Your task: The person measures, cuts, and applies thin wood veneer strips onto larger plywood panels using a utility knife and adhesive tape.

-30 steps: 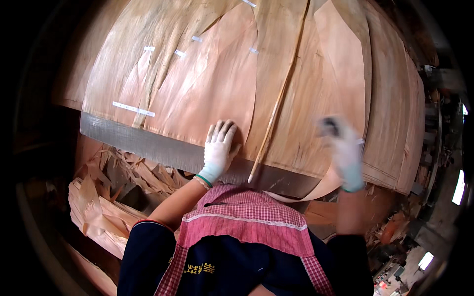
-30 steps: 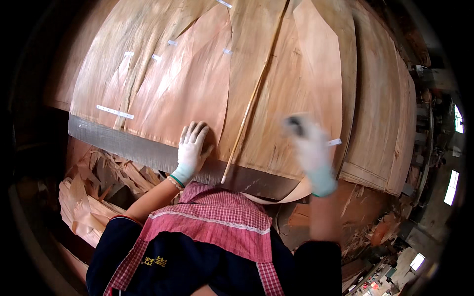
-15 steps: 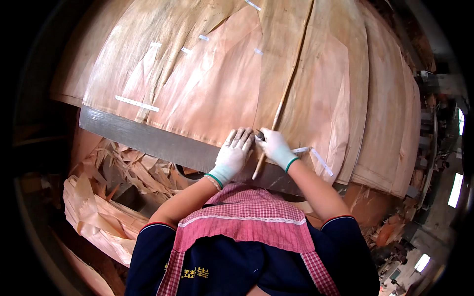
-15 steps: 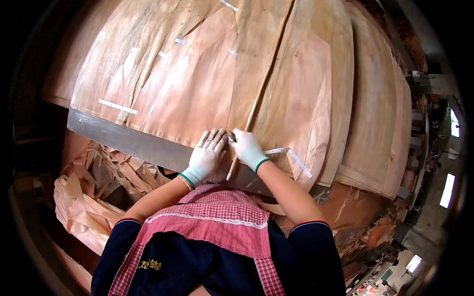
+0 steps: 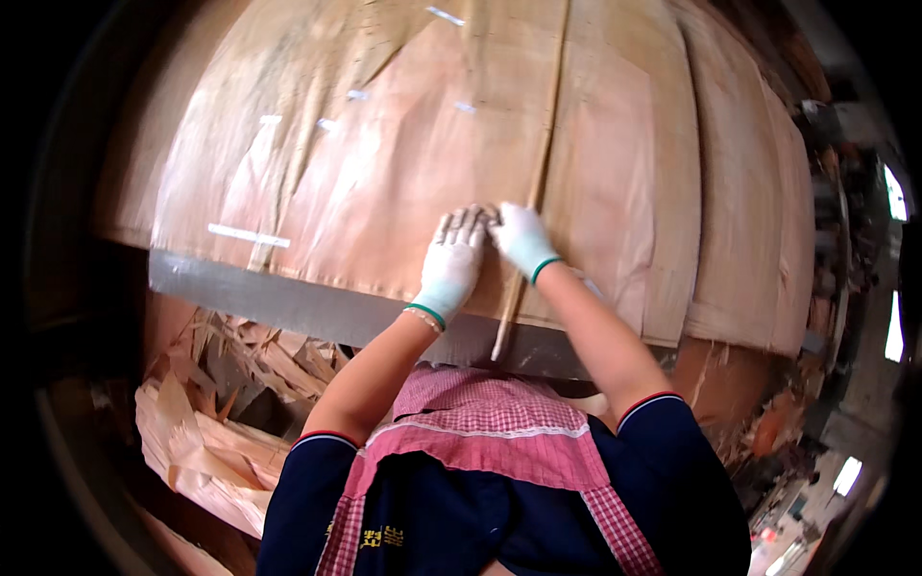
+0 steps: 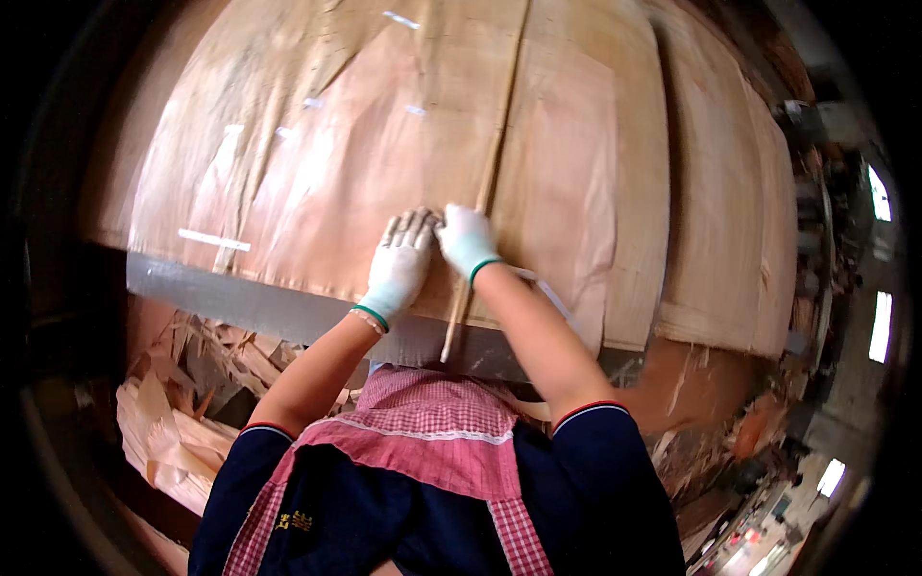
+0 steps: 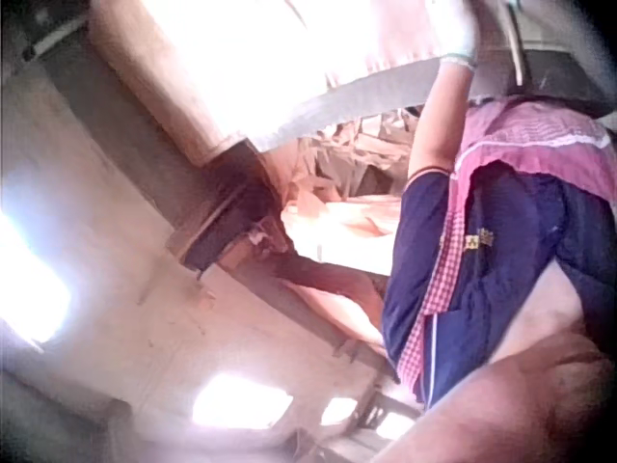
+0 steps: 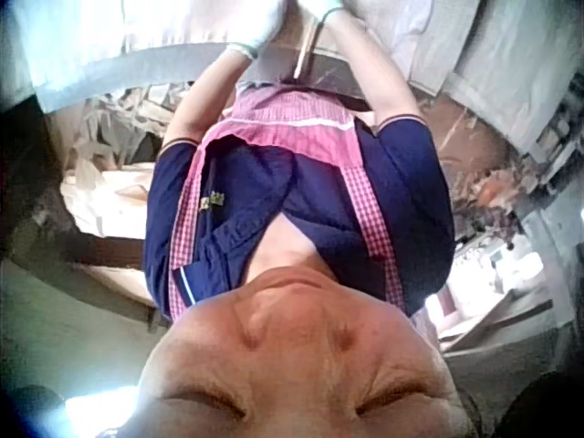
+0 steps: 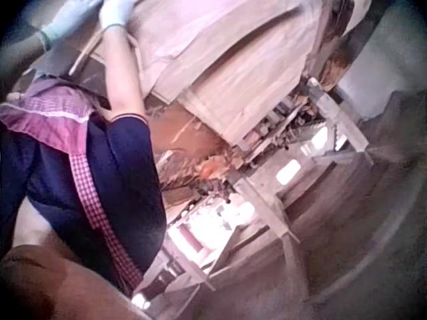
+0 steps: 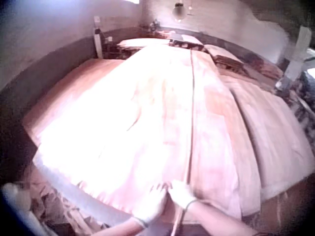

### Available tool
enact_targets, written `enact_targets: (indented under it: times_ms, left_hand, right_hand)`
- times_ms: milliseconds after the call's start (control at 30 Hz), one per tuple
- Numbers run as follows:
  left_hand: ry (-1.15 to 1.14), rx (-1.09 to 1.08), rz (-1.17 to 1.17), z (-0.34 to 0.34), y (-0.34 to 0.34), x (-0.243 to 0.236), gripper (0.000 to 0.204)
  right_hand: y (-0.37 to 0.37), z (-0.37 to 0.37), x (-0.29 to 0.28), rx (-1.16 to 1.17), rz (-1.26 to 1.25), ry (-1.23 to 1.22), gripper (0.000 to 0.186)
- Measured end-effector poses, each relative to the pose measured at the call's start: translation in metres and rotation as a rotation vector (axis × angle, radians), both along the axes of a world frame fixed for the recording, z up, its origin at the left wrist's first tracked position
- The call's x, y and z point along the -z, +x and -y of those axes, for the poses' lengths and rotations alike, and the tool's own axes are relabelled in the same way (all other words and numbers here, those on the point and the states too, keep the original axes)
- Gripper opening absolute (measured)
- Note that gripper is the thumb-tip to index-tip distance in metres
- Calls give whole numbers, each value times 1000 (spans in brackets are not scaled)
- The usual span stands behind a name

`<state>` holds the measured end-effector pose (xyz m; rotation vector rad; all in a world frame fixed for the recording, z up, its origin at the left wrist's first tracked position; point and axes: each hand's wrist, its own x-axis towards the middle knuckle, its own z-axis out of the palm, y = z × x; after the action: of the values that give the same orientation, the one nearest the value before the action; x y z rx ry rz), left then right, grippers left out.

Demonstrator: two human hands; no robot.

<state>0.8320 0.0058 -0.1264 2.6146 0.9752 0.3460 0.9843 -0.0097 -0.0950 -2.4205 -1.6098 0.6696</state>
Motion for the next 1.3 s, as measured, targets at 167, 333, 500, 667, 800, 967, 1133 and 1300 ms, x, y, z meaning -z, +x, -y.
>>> enact_targets:
  times_ms: [167,333,500,667,800,967,1133,1300]
  left_hand:
    - [53,-8,-300,0,27,-20,51]
    - [-400,-215,483,-7,23,-47,28]
    - [-1599,-407,493,38,75,-108,66]
    - [-1566,-58,-5,41,147,-110,40]
    - [-1597,-144,196,63,166,-60,26]
    - [-1716,-365,309,69,174,-30,21]
    - [-1748,-330,439,82,180,-25,22]
    - [-1643,-67,478,83,163,-31,25]
  right_hand:
    - [-1,50,-15,164,-312,-22,19]
    - [51,68,-129,440,-991,629,13]
    - [82,120,-206,288,-979,633,11]
    - [32,174,-175,-108,-743,649,8]
    - [-4,217,-171,-300,-505,702,23]
    - [-20,284,-179,-274,-351,714,26]
    - [-26,344,-202,-136,-355,769,27]
    - [-18,382,-222,-18,-298,819,20]
